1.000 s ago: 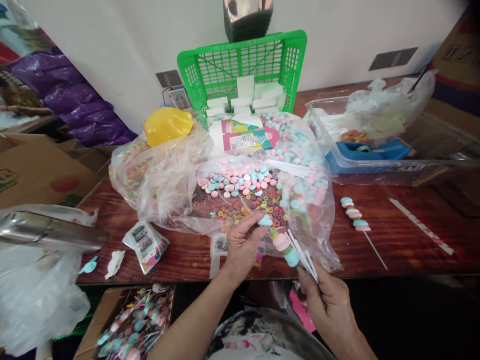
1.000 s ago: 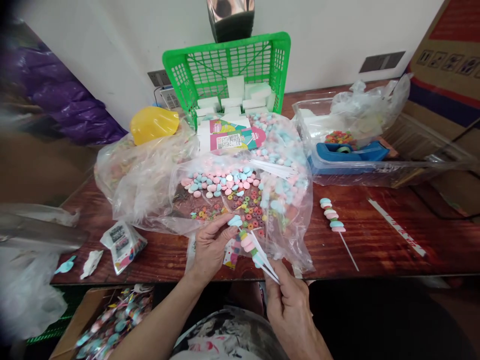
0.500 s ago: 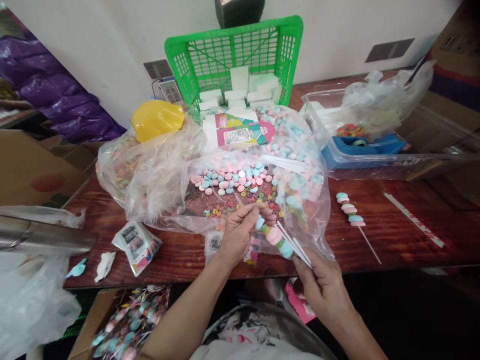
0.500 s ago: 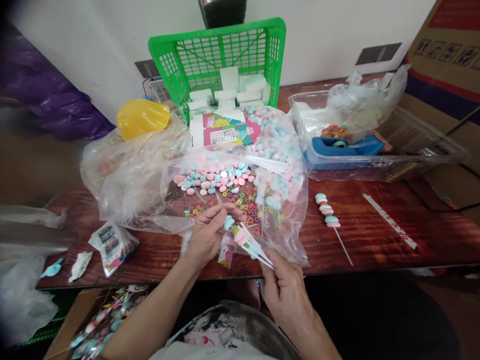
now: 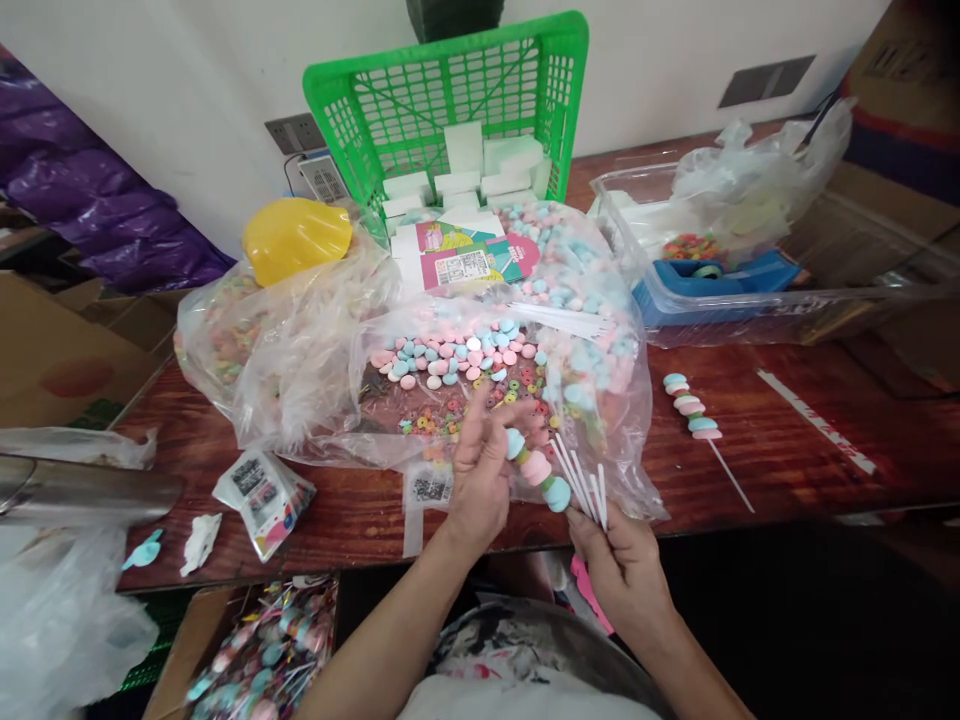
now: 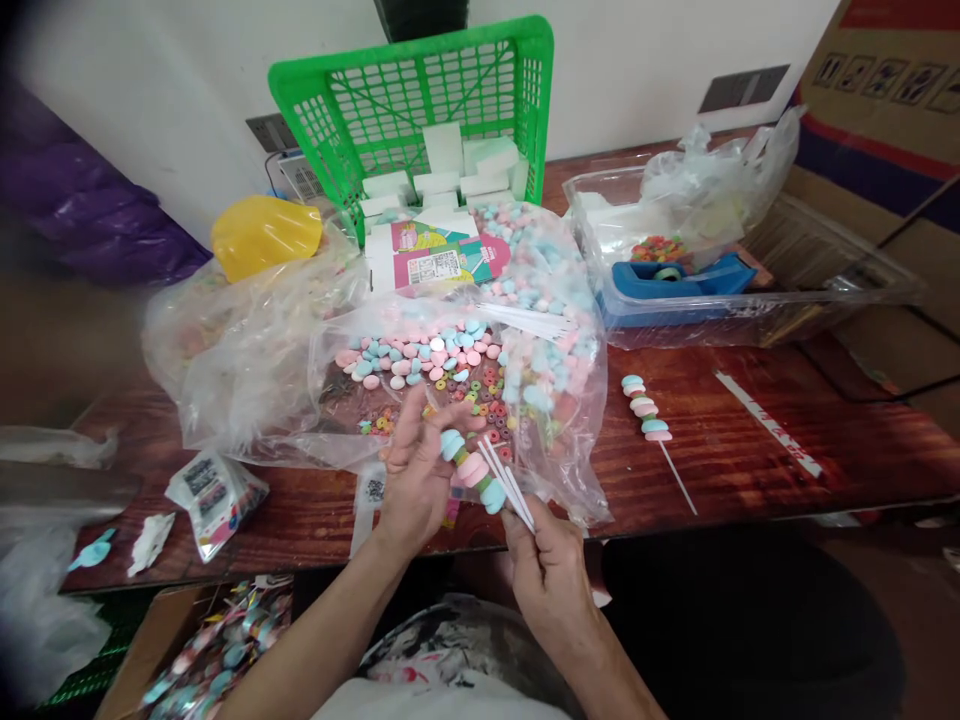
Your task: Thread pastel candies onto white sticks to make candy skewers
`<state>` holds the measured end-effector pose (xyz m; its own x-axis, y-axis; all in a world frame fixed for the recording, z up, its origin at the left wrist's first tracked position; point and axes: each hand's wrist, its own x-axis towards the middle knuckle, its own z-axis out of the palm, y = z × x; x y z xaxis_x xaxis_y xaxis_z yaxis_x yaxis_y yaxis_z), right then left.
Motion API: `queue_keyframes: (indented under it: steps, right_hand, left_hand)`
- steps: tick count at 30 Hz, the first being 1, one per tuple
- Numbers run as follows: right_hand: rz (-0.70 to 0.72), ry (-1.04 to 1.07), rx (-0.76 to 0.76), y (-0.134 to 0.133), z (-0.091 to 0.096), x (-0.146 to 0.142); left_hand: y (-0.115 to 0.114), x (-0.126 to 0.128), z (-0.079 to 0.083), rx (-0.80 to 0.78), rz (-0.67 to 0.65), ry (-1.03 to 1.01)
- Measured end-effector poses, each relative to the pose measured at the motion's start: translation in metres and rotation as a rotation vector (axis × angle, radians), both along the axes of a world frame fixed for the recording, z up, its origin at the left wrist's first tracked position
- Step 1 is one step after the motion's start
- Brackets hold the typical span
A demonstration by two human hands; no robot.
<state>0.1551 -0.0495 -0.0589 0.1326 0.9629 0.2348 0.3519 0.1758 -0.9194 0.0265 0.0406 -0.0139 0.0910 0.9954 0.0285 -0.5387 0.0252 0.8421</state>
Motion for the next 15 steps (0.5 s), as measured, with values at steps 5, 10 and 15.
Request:
queue_keyframes:
  steps: [5,10,15]
  right_hand:
    - [0.005,-0.021,0.072,0.004,0.002,0.0]
    - [0.025,-0.103,0.091,0.002,0.007,-0.005]
    - [-0.037,0.008,0.105,0.0,0.006,-0.016]
  left_hand:
    - [0.0,0.002,0.012,-0.144,-0.089,-0.146]
    - [-0.009,0.016,0.012,-0.229,-0.081,-0.179]
    - [-0.013,0.033,0.01,-0.241,0.0,-0.152]
